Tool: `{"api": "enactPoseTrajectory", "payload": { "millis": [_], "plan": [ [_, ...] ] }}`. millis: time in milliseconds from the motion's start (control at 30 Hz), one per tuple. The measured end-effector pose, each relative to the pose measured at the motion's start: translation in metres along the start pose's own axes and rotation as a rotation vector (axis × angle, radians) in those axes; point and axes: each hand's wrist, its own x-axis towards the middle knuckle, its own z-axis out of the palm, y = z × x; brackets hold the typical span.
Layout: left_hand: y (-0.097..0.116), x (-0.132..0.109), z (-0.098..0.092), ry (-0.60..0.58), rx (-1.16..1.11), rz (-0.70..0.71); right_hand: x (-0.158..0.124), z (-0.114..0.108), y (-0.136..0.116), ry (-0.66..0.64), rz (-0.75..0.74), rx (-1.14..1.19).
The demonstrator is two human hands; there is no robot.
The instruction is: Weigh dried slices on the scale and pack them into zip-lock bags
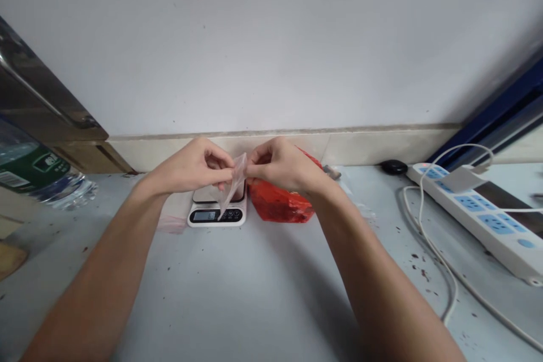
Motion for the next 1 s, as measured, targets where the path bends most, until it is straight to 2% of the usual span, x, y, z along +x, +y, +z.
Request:
{"api": "enactPoseTrajectory", "payload": {
  "millis": [67,133,200,233,300,433,533,633,700,733,767,867,900,1000],
  "plan": [
    [-0.002,0.000,-0.002,0.070,0.022,-0.030,-0.001,0.000,-0.001,0.088,0.115,-0.113],
    [-0.002,-0.001,-0.002,0.186,0.040,-0.068,-0.001,0.002,-0.003,0.228,0.146,-0.231],
    [0.001,-0.001,0.001,0.244,0.052,-0.073,-0.001,0.006,-0.005,0.374,0.044,-0.331],
    [0.003,0.000,0.003,0.249,0.051,-0.059,-0.001,0.009,-0.006,0.405,-0.029,-0.360],
    [0.008,0.001,0.010,0.235,0.018,-0.006,-0.001,0.014,-0.007,0.337,-0.096,-0.384],
    [0.009,0.003,0.017,0.238,-0.033,0.057,-0.004,0.016,-0.003,0.113,0.024,-0.409],
    [0.005,0.003,0.014,0.277,-0.063,0.113,-0.007,0.008,0.001,0.029,0.000,-0.408],
    [0.000,0.006,0.009,0.427,-0.087,0.181,-0.010,-0.003,0.002,0.058,-0.057,-0.392],
    [-0.004,0.009,0.007,0.580,-0.103,0.158,-0.012,-0.010,0.001,0.107,-0.128,-0.342],
    [-0.007,0.011,0.007,0.615,-0.141,0.112,-0.013,-0.014,0.001,0.125,-0.159,-0.300],
    [-0.009,0.012,0.007,0.599,-0.213,0.045,-0.013,-0.018,0.001,0.139,-0.180,-0.257],
    [-0.015,0.016,0.010,0.408,-0.550,-0.159,-0.014,-0.033,0.007,0.211,-0.189,-0.197],
    [-0.016,0.017,0.011,0.383,-0.643,-0.191,-0.015,-0.039,0.011,0.240,-0.180,-0.205],
    [-0.016,0.022,0.014,0.476,-0.718,-0.202,-0.018,-0.061,0.024,0.246,-0.124,-0.233]
  ]
}}
